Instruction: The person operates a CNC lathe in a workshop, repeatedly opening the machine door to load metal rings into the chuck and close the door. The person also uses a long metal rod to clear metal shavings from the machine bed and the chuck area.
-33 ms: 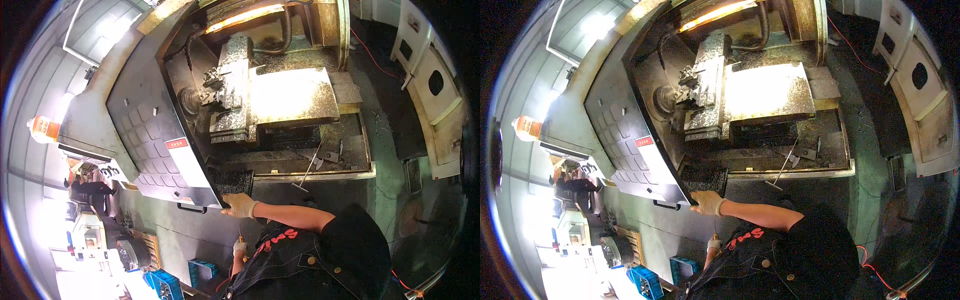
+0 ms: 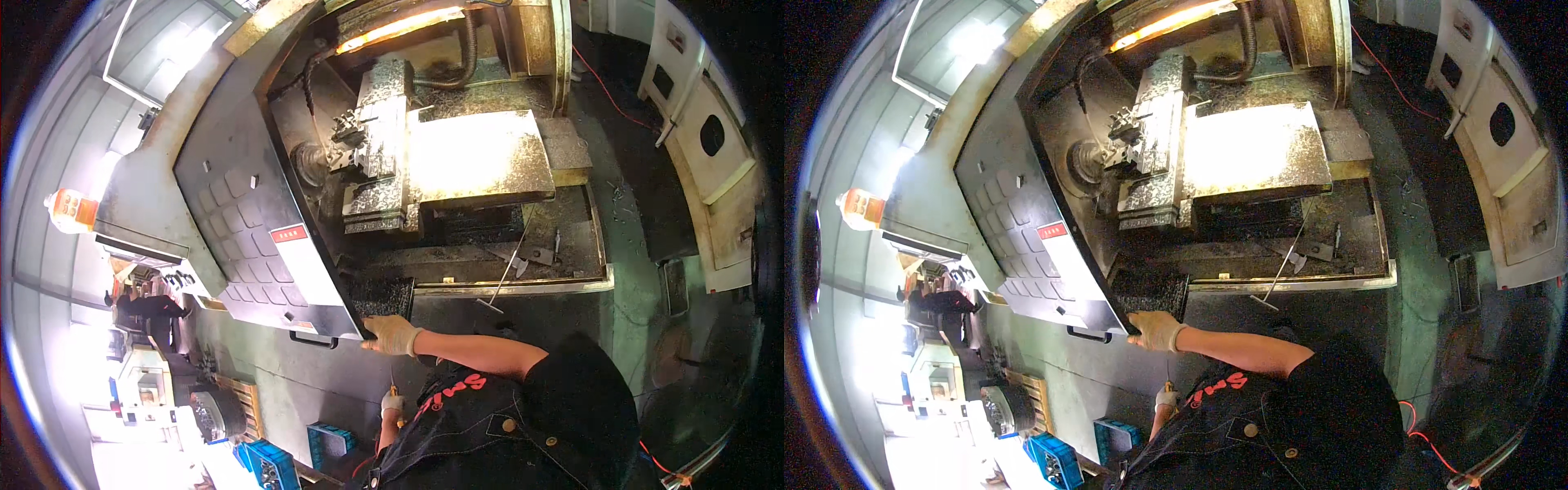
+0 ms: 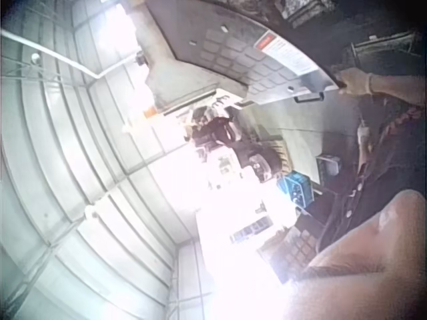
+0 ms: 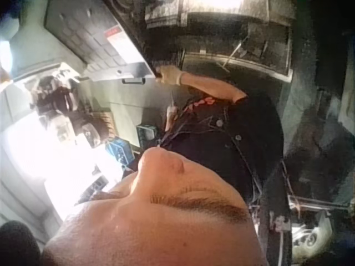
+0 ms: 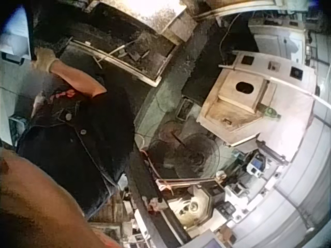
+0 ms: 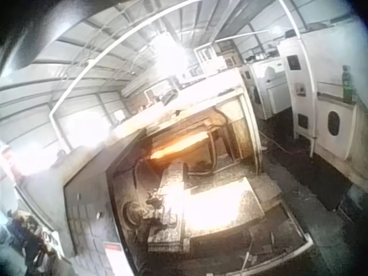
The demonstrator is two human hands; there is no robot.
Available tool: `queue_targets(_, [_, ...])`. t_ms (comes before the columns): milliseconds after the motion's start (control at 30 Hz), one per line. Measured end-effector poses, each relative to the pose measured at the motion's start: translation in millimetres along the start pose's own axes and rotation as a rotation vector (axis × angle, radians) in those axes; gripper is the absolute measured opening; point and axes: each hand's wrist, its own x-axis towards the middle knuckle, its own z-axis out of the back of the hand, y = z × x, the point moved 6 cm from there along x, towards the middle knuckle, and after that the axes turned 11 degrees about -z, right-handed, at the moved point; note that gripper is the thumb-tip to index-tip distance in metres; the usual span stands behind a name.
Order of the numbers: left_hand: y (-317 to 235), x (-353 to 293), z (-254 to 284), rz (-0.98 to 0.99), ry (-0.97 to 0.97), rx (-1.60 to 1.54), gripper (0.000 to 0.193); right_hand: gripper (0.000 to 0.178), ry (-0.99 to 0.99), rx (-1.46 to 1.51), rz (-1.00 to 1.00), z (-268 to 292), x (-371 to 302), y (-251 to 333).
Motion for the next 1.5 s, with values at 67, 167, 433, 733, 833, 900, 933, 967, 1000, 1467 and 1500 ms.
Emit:
queue_targets(67, [8.9,3.2,-2.6,0.01,-0.005,-0.017,0.029,0.056,0.033,-0.019,-0.021,4.0,-0.3,2.0])
queue_targets(167, [23.3,8.3,-9.9,0.051,-0.012,-0.074,0.026,0.059,0.119,-0.062,-0.069,10.4,-4.2,8.8])
queue_targets(433, [26.3,9.2,-14.1,0.062,0.001,-0.146,0.023,0.06,0.147,-0.059,-0.087,8.5,-3.5,8.3])
queue_targets(733, [5.6,-6.9,-7.6,0.093,0.028,-0.211,0.024,0.059,0.088,-0.061,-0.056,8.1,-3.0,9.3])
queue_targets(833, [9.0,-6.8,-6.7,0.094,0.025,-0.133,0.027,0.06,0.141,-0.052,-0.077,10.1,-3.7,10.5])
queue_targets(900, [7.3,-6.0,-6.5,0.083,0.034,-0.131,0.029,0.06,0.104,-0.043,-0.06,10.3,-3.2,9.3])
queue_targets(933, [6.4,-5.6,-6.4,0.078,0.038,-0.13,0.03,0.06,0.054,-0.042,-0.035,4.2,-1.1,4.7])
queue_targets(967, [4.2,-5.1,-6.8,0.08,0.046,-0.123,0.03,0.06,0.003,-0.042,-0.011,6.4,-1.3,5.2])
queue_targets(1000, [1.8,-4.3,-7.2,0.081,0.054,-0.116,0.03,0.061,0.009,-0.047,-0.017,6.1,-0.8,3.2])
queue_targets(1467, [15.3,10.8,-22.9,0.069,0.079,-0.114,0.028,0.065,0.133,-0.065,-0.074,9.2,-2.9,4.1])
queue_targets(1500, [29.9,11.2,-25.1,0.085,0.064,-0.138,0.027,0.064,0.134,-0.078,-0.053,7.7,-4.0,9.2])
